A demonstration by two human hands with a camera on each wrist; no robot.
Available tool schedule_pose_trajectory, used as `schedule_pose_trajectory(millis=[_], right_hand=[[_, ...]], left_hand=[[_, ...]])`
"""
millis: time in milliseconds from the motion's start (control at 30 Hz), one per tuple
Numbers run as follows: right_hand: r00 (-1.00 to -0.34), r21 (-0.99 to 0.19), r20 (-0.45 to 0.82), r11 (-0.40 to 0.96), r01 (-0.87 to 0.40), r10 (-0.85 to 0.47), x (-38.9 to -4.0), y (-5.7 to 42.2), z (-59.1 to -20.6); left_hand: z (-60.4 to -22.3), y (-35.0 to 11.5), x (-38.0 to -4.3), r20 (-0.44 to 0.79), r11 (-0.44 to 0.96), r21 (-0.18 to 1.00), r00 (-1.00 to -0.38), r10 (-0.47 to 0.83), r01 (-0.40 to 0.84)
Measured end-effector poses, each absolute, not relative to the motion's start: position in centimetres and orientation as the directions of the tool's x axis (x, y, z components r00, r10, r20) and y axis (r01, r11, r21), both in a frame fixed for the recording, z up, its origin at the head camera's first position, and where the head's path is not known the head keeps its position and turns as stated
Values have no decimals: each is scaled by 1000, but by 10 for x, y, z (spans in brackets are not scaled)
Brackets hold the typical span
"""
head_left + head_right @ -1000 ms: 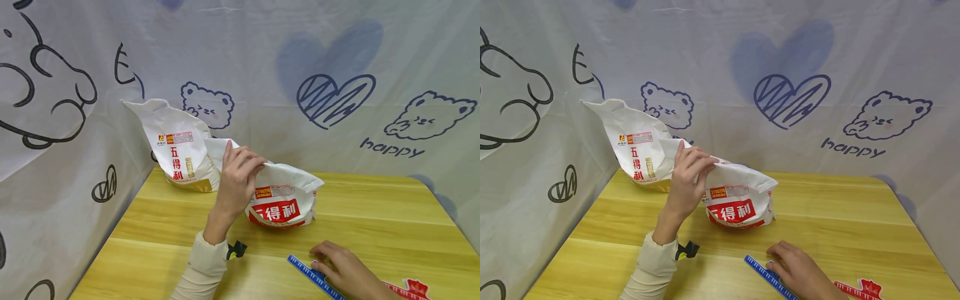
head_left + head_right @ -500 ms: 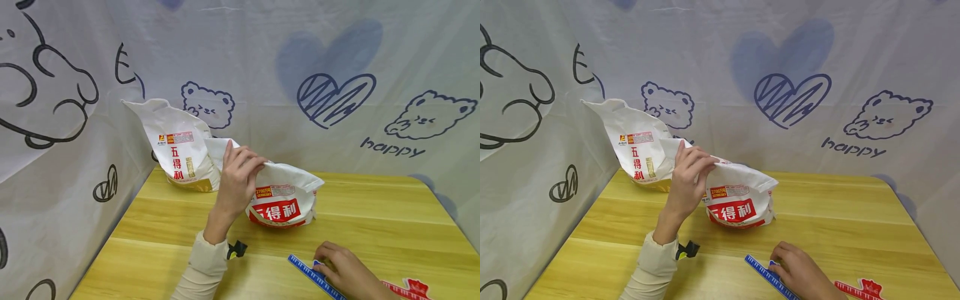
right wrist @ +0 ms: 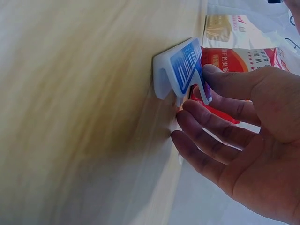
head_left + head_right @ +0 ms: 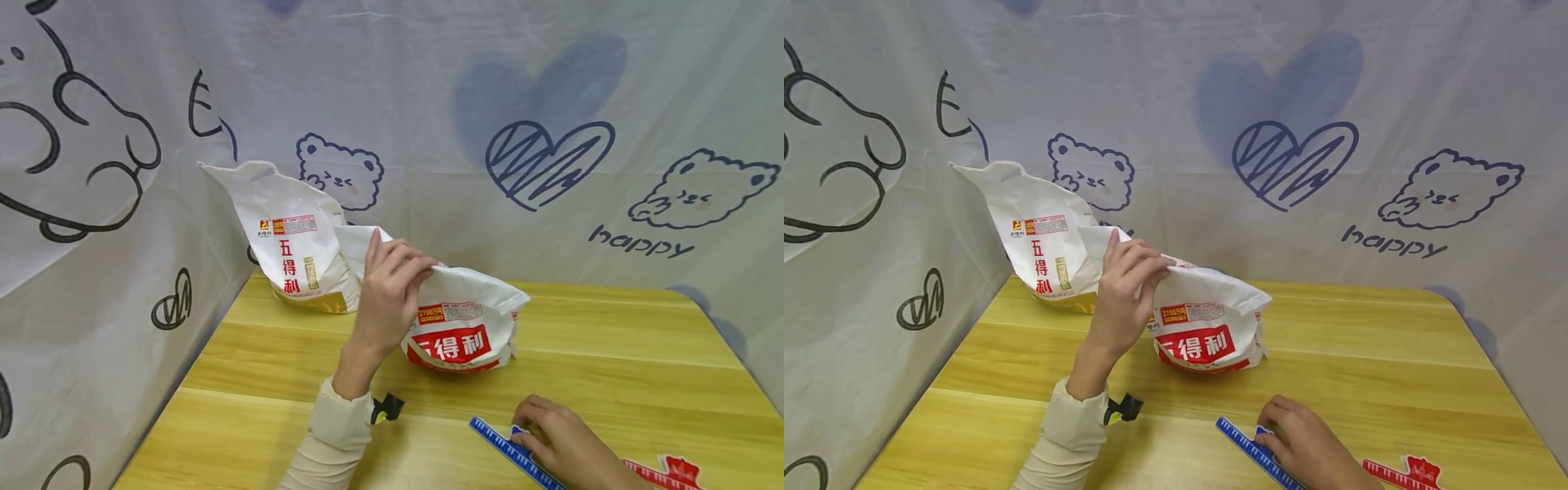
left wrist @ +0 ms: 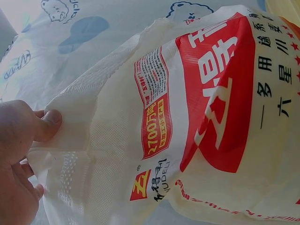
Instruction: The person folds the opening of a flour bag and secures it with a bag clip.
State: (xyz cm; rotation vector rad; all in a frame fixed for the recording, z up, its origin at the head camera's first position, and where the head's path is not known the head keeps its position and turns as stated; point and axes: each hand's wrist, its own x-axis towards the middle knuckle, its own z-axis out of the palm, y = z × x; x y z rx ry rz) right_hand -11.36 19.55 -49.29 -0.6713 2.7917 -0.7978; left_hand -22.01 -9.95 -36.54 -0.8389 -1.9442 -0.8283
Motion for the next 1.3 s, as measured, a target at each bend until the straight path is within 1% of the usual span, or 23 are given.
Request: schedule_pose_trajectory(millis=[333,867,1300], right_hand=[[-882,-590,-47,725,-355,-469,-114,195,-491],[-885,-624,-84,716,-313,-459,-115,194,-487],[-877,-628,-17,688,-364,-480,-114,192,-485]], left_hand=[[-364,-100,-220,879,555,227,-414,238,800],[-364,-98,-221,871,560,226,-423,251,797],[-365,-100,-221,871,566,230,-427,244,792]])
